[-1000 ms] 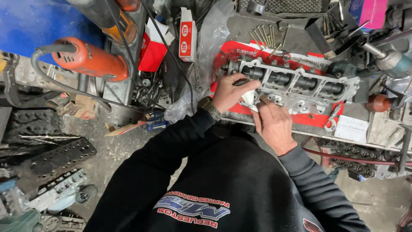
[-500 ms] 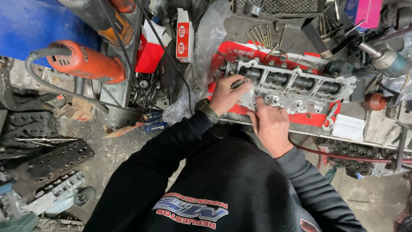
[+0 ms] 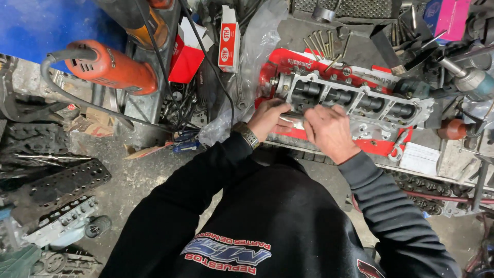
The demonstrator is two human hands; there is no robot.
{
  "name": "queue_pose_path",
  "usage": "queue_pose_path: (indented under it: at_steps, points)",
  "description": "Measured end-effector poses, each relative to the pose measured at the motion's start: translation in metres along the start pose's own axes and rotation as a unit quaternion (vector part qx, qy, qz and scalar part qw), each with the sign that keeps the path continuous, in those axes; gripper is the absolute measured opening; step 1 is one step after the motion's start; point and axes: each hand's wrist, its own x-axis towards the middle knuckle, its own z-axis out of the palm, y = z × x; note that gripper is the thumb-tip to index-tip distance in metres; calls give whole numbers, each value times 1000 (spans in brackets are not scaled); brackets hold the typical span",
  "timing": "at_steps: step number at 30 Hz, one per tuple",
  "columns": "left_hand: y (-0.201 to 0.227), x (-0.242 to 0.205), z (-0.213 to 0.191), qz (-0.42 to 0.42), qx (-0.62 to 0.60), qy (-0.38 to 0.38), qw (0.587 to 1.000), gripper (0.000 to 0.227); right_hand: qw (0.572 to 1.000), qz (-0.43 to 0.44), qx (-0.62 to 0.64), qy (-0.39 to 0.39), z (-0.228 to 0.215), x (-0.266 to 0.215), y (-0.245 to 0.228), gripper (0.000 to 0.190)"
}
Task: The person places small metal components into the cylinder head and rotates the camshaft by hand. They then use a pen to mark a piece of paper on the workbench before continuing to adjust the camshaft and components within the cylinder head.
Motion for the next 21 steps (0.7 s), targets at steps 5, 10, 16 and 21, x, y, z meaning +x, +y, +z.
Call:
queue_pose_path:
  at_steps: [5,10,16,21]
  points:
    - [2,7,-11,76,-35,1,996,40,999,14,21,-30,20,9,24,18]
    - [-7,26,-23,120,-39,16,992,32,999,11,-25,-17,38,15,29,18]
    - [-19,22,-20,143,-43,29,988,39,999,1,-27,-23,43,12,29,14]
    - [-22,13,-13,135,-40,29,990,39,999,-1,-39,-11,60,15,37,14]
